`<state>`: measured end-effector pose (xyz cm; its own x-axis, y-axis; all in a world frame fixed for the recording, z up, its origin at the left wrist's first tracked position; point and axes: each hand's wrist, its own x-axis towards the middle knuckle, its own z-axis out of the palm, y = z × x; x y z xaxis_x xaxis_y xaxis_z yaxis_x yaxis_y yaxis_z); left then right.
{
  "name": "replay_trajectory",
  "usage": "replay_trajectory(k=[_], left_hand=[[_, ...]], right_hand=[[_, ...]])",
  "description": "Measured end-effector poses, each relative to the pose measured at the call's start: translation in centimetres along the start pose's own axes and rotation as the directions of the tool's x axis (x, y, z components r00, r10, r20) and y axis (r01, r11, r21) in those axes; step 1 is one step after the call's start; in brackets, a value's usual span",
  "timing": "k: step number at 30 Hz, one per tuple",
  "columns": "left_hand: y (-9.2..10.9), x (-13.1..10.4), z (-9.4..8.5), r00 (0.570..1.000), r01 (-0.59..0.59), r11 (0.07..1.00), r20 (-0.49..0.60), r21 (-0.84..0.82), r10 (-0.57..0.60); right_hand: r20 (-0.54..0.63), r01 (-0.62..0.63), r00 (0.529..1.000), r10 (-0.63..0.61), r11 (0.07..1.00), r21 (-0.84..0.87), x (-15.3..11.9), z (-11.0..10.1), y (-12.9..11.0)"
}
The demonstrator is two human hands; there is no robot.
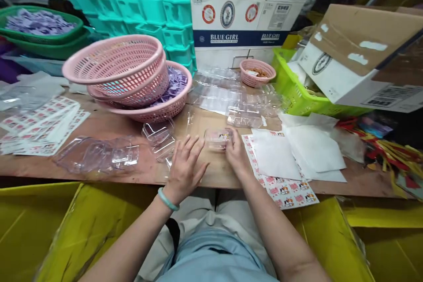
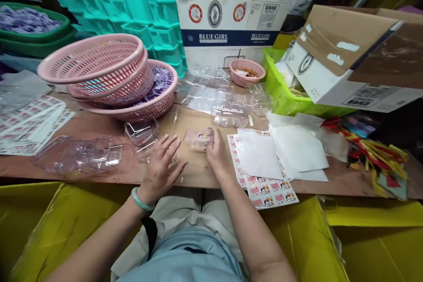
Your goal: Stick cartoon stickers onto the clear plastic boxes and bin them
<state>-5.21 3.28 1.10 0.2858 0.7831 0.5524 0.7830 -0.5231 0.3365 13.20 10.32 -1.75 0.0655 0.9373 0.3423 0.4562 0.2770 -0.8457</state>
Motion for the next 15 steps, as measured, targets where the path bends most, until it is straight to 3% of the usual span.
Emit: replay_trajectory(k=[2,3,5,8,10,11,12,13,15], left_hand=[[-1.6,-1.4,-0.6,0.999,0.028,0.986,0.023,0.162,-0.032],[-2.3,-2.0,-0.7,0.998,0.041,0.976,0.040,0.212,-0.051],[-3.7,-3.0,-0.2,0.996,0.060,0.964,0.044,0.259,-0.074],[-5.1,-3.4,1.0,0.998,0.057,0.967,0.004,0.248,-0.060],[-5.6,-3.4,1.5,0.999,0.035,0.974,-0.015,0.225,-0.032],[-5.7,-3.3,1.6,0.999,0.025,0.977,-0.026,0.211,-0.020],[-5.7,-3.3,1.6,0.999,0.020,0.981,-0.039,0.193,-0.013],[-5.6,-3.2,1.4,0.998,0.021,0.985,-0.060,0.170,-0.011],[-4.8,-2.8,0.9,0.993,0.013,0.995,-0.118,0.097,-0.001]], right_hand=[[-0.066,0.062,0.995,-0.068,0.993,-0.097,1.5,2.7,-0.1],[-0.024,0.115,0.993,-0.120,0.982,-0.148,2.0,3.9,-0.2],[0.168,0.267,0.958,-0.234,0.940,-0.211,2.2,5.8,-0.7],[0.459,0.449,0.827,-0.325,0.873,-0.191,1.3,7.1,-1.5],[0.551,0.482,0.771,-0.320,0.858,-0.175,0.6,6.8,-1.9],[0.559,0.487,0.765,-0.320,0.855,-0.176,0.3,6.1,-2.0],[0.529,0.483,0.783,-0.327,0.856,-0.185,0.3,5.2,-1.9],[0.443,0.459,0.831,-0.336,0.865,-0.204,0.4,4.0,-1.7],[0.067,0.307,0.952,-0.300,0.920,-0.245,1.3,0.7,-0.8]])
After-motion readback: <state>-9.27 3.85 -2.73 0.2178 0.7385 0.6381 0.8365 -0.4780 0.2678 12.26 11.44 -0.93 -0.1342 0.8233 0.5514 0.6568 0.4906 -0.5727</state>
